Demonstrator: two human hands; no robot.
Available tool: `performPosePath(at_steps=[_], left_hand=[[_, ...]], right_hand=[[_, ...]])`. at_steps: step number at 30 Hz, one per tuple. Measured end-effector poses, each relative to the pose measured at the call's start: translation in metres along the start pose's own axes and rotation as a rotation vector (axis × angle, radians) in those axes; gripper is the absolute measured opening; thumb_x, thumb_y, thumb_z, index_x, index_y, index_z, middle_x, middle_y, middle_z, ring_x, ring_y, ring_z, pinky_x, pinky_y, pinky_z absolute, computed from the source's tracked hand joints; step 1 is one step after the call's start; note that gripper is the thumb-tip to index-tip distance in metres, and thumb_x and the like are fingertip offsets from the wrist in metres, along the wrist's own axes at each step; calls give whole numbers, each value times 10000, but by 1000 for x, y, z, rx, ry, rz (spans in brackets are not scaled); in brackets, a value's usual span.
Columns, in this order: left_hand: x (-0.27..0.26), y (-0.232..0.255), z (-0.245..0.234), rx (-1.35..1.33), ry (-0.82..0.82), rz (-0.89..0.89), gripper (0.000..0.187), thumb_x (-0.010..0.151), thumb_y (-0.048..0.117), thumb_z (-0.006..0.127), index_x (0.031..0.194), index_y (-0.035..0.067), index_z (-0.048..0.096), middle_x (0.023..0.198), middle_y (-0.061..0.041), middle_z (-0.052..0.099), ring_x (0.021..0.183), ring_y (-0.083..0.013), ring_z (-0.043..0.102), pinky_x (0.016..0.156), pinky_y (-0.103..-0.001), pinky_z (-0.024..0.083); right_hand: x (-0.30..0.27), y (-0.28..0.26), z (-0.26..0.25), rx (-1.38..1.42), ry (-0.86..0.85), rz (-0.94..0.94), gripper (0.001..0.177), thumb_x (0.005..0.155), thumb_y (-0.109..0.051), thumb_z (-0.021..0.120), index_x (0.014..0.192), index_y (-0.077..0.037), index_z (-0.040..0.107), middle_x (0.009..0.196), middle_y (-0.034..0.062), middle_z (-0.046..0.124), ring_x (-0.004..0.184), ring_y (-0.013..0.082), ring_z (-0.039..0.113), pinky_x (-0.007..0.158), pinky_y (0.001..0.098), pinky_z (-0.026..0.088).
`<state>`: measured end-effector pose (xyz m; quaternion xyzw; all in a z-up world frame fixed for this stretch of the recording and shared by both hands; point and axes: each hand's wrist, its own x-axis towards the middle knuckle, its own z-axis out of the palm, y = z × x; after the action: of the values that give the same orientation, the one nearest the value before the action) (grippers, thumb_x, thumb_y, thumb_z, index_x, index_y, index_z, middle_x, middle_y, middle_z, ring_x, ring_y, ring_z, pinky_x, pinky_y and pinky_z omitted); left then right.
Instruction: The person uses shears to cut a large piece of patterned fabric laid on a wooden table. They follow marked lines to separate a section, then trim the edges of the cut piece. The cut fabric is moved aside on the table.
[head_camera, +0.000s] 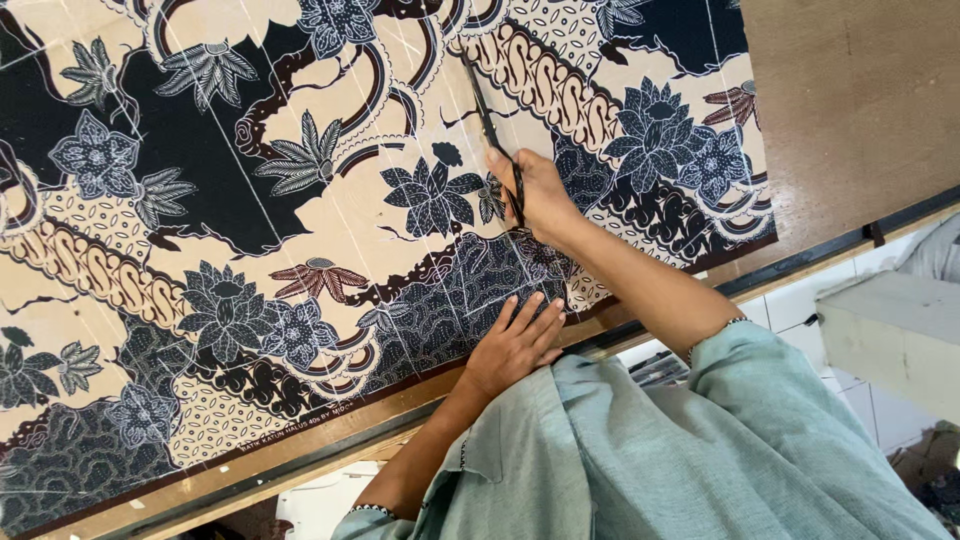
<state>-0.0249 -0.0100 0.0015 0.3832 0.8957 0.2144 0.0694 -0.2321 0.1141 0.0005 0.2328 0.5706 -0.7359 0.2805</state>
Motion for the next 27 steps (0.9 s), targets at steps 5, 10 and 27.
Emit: performPosePath(at_steps=[5,10,27], left_hand=[[-1,-1,2,-9,-9,-8,543,1014,463,581,1411,93,605,1595,-74,450,1471,-312,408,1175,-521,359],[-1,-1,0,-14,-10,-7,535,1014,457,586,1405,92,607,1593,-72,461,1465,-308,415,1168,-519,365],[-4,-4,-2,66,-177,11,555,1023,252,460,1559,110,433,1676,-73,325,1521,-304,329,1199,-516,317]], right_hand=[[7,0,1,-32,-37,-21,449,928,-460,716,814,-90,488,576,-11,520,380,82,476,322,248,400],[19,-10,5,-70,-13,-25,451,924,-476,718,825,-90,506,584,-20,526,402,71,489,328,240,391],[79,-61,23,-102,-9,-23,475,927,-539,709,817,-125,505,572,-41,500,425,82,444,383,257,394]])
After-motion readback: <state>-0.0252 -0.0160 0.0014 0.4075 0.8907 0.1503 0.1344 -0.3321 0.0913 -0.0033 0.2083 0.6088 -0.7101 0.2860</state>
